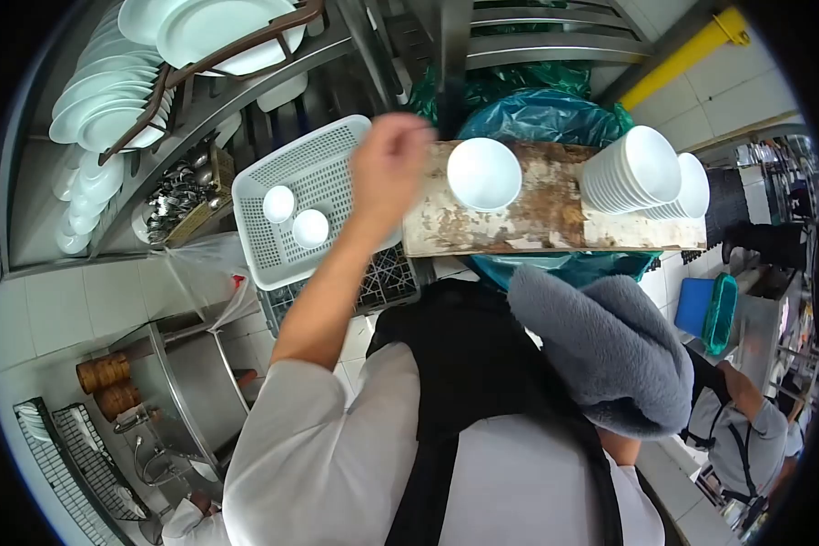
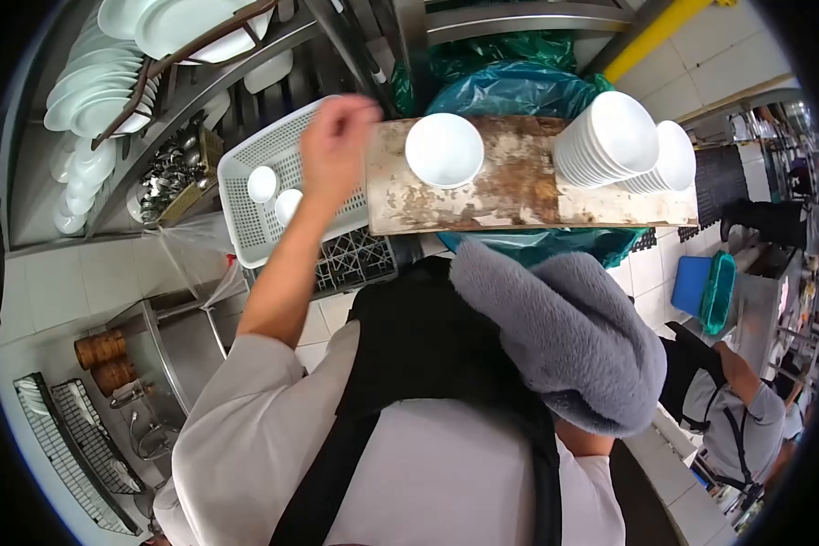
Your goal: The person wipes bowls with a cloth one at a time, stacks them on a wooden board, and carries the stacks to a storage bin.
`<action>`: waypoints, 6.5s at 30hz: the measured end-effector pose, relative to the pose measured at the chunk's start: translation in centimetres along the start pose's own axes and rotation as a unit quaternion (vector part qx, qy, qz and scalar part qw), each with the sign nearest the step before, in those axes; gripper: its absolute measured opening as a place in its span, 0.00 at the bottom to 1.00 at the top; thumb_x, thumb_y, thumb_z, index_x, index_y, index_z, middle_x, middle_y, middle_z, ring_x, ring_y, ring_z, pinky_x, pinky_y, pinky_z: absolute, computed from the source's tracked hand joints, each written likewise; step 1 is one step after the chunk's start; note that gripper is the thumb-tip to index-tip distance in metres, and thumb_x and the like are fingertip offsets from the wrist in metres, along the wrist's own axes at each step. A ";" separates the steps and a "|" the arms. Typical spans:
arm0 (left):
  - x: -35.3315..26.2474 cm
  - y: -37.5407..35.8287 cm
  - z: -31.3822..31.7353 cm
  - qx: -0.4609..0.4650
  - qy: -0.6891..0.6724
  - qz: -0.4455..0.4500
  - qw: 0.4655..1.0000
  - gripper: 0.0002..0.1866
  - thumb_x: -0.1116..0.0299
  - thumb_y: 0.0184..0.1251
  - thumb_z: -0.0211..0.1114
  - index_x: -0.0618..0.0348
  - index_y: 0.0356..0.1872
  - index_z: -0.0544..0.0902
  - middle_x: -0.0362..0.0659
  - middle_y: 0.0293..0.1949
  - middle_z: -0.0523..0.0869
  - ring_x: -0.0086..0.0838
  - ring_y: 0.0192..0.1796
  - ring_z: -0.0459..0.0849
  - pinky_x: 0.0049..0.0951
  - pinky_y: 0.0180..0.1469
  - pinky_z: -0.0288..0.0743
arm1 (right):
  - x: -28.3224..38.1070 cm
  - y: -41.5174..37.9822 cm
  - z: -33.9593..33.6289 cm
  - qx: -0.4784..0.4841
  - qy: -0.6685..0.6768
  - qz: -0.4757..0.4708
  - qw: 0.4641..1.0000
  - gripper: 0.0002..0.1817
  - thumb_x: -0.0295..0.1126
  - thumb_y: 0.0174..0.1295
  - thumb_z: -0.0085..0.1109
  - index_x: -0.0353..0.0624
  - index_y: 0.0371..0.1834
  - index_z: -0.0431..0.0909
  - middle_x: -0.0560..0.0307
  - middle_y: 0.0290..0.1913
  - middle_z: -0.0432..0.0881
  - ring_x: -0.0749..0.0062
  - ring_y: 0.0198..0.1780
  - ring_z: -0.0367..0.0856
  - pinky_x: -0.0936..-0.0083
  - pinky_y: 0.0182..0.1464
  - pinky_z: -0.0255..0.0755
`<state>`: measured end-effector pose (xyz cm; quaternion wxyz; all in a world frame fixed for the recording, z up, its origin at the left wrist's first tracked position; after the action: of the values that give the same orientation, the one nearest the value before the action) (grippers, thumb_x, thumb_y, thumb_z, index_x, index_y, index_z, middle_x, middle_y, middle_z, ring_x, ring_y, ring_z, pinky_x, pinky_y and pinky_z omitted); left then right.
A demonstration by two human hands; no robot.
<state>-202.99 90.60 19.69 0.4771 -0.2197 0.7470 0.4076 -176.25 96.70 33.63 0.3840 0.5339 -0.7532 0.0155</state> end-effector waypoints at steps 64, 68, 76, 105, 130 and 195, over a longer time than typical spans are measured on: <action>-1.2 -11.0 -14.1 0.071 -0.460 -0.363 0.807 0.43 0.34 0.67 0.46 0.65 0.67 0.64 0.53 0.61 0.73 0.41 0.63 0.74 0.42 0.64 0.71 | 9.0 6.2 20.4 0.230 -0.136 -0.362 0.893 0.24 0.31 0.46 0.61 0.37 0.49 0.74 0.43 0.42 0.78 0.52 0.46 0.79 0.60 0.45 0.71; -0.9 -11.5 -14.6 0.047 -0.360 -0.342 0.867 0.43 0.44 0.58 0.65 0.64 0.66 0.64 0.51 0.57 0.75 0.40 0.57 0.78 0.39 0.60 0.75 | 5.9 3.9 23.8 0.245 -0.134 -0.375 0.884 0.23 0.31 0.43 0.62 0.37 0.46 0.75 0.43 0.41 0.78 0.52 0.45 0.79 0.59 0.42 0.72; 1.6 -11.3 -23.7 -0.156 -0.130 -0.188 0.961 0.43 0.54 0.49 0.72 0.62 0.65 0.64 0.49 0.55 0.74 0.36 0.58 0.73 0.36 0.61 0.68 | 7.8 5.5 20.7 0.319 -0.071 -0.279 0.903 0.14 0.35 0.49 0.58 0.42 0.38 0.80 0.54 0.36 0.81 0.55 0.35 0.82 0.59 0.39 0.74; -6.9 -8.7 -4.8 0.135 -0.384 -0.326 0.854 0.36 0.41 0.69 0.51 0.61 0.67 0.65 0.52 0.64 0.72 0.41 0.65 0.71 0.42 0.67 0.66 | 4.1 5.9 10.2 0.108 -0.169 -0.145 0.969 0.13 0.38 0.50 0.59 0.38 0.30 0.79 0.48 0.33 0.76 0.53 0.37 0.74 0.63 0.42 0.70; -6.9 -7.4 3.0 0.266 -0.246 -0.267 0.893 0.26 0.59 0.72 0.56 0.62 0.65 0.66 0.51 0.61 0.73 0.35 0.56 0.79 0.29 0.50 0.78 | -20.6 1.5 -10.0 0.028 -0.300 0.034 0.953 0.07 0.32 0.55 0.59 0.40 0.33 0.79 0.52 0.40 0.79 0.60 0.44 0.76 0.72 0.50 0.70; -16.9 5.8 39.7 0.509 0.527 0.259 0.629 0.12 0.73 0.49 0.62 0.65 0.36 0.85 0.58 0.40 0.85 0.52 0.46 0.84 0.43 0.50 0.77 | -16.6 -16.9 -12.1 -0.144 -0.027 0.262 0.954 0.28 0.37 0.29 0.75 0.52 0.40 0.76 0.59 0.36 0.77 0.57 0.38 0.77 0.70 0.40 0.72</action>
<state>-178.39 125.41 28.66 -0.0874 0.0830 0.9858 -0.1167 -153.39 107.83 25.80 0.4189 0.2564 -0.8710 -0.0077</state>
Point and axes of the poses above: each hand's wrist, its own y-axis towards the middle knuckle, its own z-axis out of the palm, x = y × z, the point moved 3 cm from there along y, towards the middle knuckle
